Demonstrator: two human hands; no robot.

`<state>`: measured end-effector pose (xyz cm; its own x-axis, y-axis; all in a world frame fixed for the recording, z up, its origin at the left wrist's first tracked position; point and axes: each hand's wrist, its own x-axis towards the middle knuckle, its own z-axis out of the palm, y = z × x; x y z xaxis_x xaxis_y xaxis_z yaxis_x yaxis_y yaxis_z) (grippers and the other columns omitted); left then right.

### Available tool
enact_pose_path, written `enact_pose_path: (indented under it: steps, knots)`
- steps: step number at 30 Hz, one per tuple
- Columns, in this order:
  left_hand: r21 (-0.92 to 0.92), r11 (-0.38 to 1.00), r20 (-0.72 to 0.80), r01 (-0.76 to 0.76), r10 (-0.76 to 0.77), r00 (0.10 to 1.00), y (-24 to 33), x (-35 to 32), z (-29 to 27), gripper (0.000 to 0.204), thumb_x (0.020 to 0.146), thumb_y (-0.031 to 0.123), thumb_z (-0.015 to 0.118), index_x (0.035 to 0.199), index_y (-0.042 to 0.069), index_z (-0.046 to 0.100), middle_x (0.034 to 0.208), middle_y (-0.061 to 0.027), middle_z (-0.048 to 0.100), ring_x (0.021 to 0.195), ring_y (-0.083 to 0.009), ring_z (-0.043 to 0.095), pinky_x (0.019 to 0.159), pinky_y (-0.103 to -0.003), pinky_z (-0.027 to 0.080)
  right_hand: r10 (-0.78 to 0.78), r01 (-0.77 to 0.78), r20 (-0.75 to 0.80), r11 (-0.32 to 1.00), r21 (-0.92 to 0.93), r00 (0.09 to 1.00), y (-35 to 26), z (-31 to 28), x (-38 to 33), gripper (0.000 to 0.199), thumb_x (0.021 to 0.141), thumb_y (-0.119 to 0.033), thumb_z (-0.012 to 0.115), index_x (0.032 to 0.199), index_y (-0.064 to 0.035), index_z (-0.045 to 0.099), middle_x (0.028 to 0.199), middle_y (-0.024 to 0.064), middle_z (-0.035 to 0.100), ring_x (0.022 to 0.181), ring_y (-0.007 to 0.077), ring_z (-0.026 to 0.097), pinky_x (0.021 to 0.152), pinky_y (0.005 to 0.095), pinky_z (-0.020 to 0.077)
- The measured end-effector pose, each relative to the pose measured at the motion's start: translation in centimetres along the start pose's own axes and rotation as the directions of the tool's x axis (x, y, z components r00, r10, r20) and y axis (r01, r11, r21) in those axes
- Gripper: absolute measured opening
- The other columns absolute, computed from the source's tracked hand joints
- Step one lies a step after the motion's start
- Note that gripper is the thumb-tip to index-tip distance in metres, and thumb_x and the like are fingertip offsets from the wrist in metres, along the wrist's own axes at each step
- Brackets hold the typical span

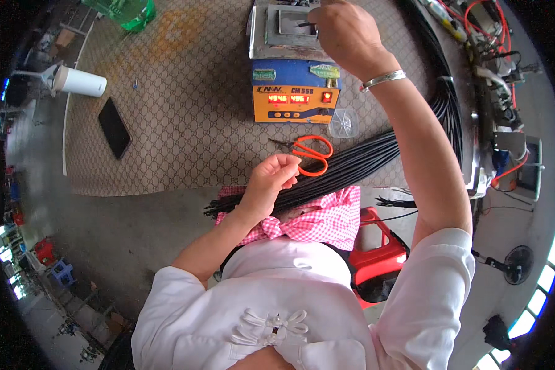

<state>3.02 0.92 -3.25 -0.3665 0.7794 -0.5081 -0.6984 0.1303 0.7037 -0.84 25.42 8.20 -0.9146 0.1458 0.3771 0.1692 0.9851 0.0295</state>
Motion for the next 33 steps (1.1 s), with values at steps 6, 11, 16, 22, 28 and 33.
enact_pose_path:
  steps: [6,11,16,22,28,33]
  knots:
    - [0.026,1.000,-0.011,-0.004,0.004,1.000,0.3,-0.3,0.2,0.014,0.084,0.015,0.055,0.094,0.005,0.056,0.077,0.0020,0.055,0.066,-0.0039,0.050,0.061,-0.017,0.041,0.320,-0.394,0.230,0.730,0.559,0.919,0.6,-2.6,-2.9,0.016,0.077,-0.010,0.059,0.091,-0.0036,0.064,0.064,0.0019,0.055,0.055,0.0108,0.052,0.051,0.0259,0.0419]
    - [0.001,1.000,-0.026,0.007,-0.007,1.000,0.4,-0.8,0.1,0.014,0.085,0.012,0.054,0.097,0.005,0.056,0.078,0.0005,0.055,0.066,-0.0056,0.051,0.062,-0.018,0.042,-0.006,-0.731,0.776,0.330,0.597,0.630,0.4,-6.3,-13.5,0.016,0.072,-0.002,0.061,0.088,0.0013,0.063,0.063,0.0025,0.056,0.054,0.0082,0.052,0.049,0.0215,0.0437]
    - [-0.005,1.000,0.003,0.017,-0.017,1.000,-0.4,-1.2,0.2,0.014,0.085,0.010,0.053,0.098,0.005,0.056,0.078,0.0001,0.055,0.066,-0.0058,0.051,0.062,-0.018,0.042,0.008,-0.806,0.930,0.501,0.315,0.368,0.8,-4.0,-30.3,0.016,0.069,-0.012,0.064,0.083,-0.0040,0.064,0.066,0.0085,0.062,0.063,0.0157,0.059,0.058,0.0294,0.0459]
    - [0.120,0.993,0.035,-0.008,0.004,0.999,-0.7,-1.5,2.1,0.014,0.085,0.011,0.054,0.097,0.004,0.055,0.078,0.0003,0.055,0.066,-0.0055,0.051,0.061,-0.017,0.042,0.480,-0.621,0.762,0.773,-0.131,0.436,3.3,-0.2,-45.4,0.019,0.063,-0.016,0.068,0.078,-0.0048,0.064,0.073,0.0130,0.061,0.070,0.0290,0.059,0.063,0.0363,0.0461]
    - [0.342,0.932,0.030,-0.122,0.119,0.992,-0.8,-1.7,4.0,0.014,0.085,0.011,0.054,0.097,0.004,0.055,0.078,0.0007,0.056,0.067,-0.0044,0.052,0.061,-0.017,0.042,0.537,-0.563,0.182,0.732,0.385,0.823,4.0,-3.0,-29.9,0.006,0.068,-0.005,0.058,0.074,-0.0020,0.059,0.071,0.0142,0.056,0.068,0.0301,0.055,0.061,0.0364,0.0443]
    - [0.637,0.662,0.170,-0.396,0.380,0.909,-1.4,-0.3,5.0,0.016,0.081,0.005,0.056,0.097,-0.001,0.056,0.088,-0.0041,0.058,0.080,-0.0113,0.054,0.072,-0.025,0.045,0.320,-0.319,0.004,0.946,0.064,0.948,8.9,0.5,-25.4,0.004,0.061,-0.011,0.059,0.065,-0.0122,0.059,0.073,0.0052,0.056,0.074,0.0233,0.056,0.062,0.0345,0.0462]
